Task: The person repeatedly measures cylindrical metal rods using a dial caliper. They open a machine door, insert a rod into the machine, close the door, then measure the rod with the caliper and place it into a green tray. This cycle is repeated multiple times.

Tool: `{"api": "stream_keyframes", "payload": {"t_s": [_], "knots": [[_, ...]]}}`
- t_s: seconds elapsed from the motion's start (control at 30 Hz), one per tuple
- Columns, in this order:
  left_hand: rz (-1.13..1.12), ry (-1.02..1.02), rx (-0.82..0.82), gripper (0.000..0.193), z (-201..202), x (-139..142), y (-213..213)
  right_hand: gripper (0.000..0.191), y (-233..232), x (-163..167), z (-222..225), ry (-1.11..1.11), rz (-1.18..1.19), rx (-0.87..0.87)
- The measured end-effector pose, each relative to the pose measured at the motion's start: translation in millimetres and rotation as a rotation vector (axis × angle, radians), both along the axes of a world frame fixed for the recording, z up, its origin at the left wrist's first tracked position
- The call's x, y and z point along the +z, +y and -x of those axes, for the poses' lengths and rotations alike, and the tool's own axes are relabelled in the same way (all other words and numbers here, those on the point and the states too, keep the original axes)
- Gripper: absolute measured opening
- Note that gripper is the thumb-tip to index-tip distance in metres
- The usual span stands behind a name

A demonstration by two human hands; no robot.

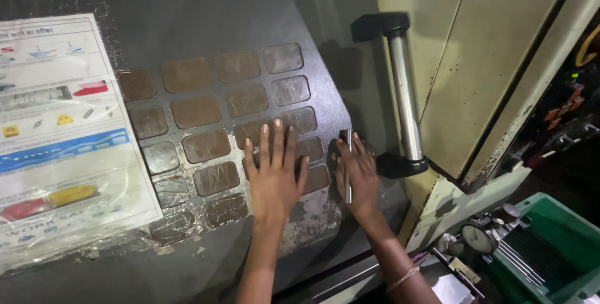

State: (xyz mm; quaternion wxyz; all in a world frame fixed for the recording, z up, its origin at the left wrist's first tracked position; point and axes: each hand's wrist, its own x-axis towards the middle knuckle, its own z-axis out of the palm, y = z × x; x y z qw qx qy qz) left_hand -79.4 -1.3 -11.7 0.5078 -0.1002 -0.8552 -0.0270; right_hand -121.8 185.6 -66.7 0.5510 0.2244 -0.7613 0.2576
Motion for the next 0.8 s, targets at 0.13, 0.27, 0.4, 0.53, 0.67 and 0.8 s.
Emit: {"api": "stream_keyframes", "payload": {"t_s": [0.13, 0.27, 0.4, 0.53, 0.67, 0.8], "knots": [[0.002, 0.001, -0.002, 0.060, 0.4, -0.5, -0.2, 0.048, 0.2, 0.0, 0.6, 0.035, 0.003, 0.013], [0.000, 0.009, -0.007, 0.060, 1.3, -1.8, 0.0, 0.048, 0.6, -0.6, 0.3, 0.032, 0.003, 0.020], [-0.015, 0.004, -0.020, 0.061, 2.7, -2.9, 1.3, 0.045, 2.0, -0.4, -0.3, 0.012, -0.012, -0.003], [-0.009, 0.016, -0.019, 0.061, 3.3, -3.2, 2.4, 0.046, 3.3, 1.0, -0.9, -0.007, -0.011, 0.013], [-0.012, 0.026, -0.032, 0.060, 2.5, -3.1, 2.5, 0.044, 2.8, 2.8, -1.2, 0.017, -0.009, 0.010], [-0.031, 0.011, -0.045, 0.060, 2.2, -3.4, 2.9, 0.044, 2.9, 4.3, -1.6, 0.023, -0.023, 0.009]]}}
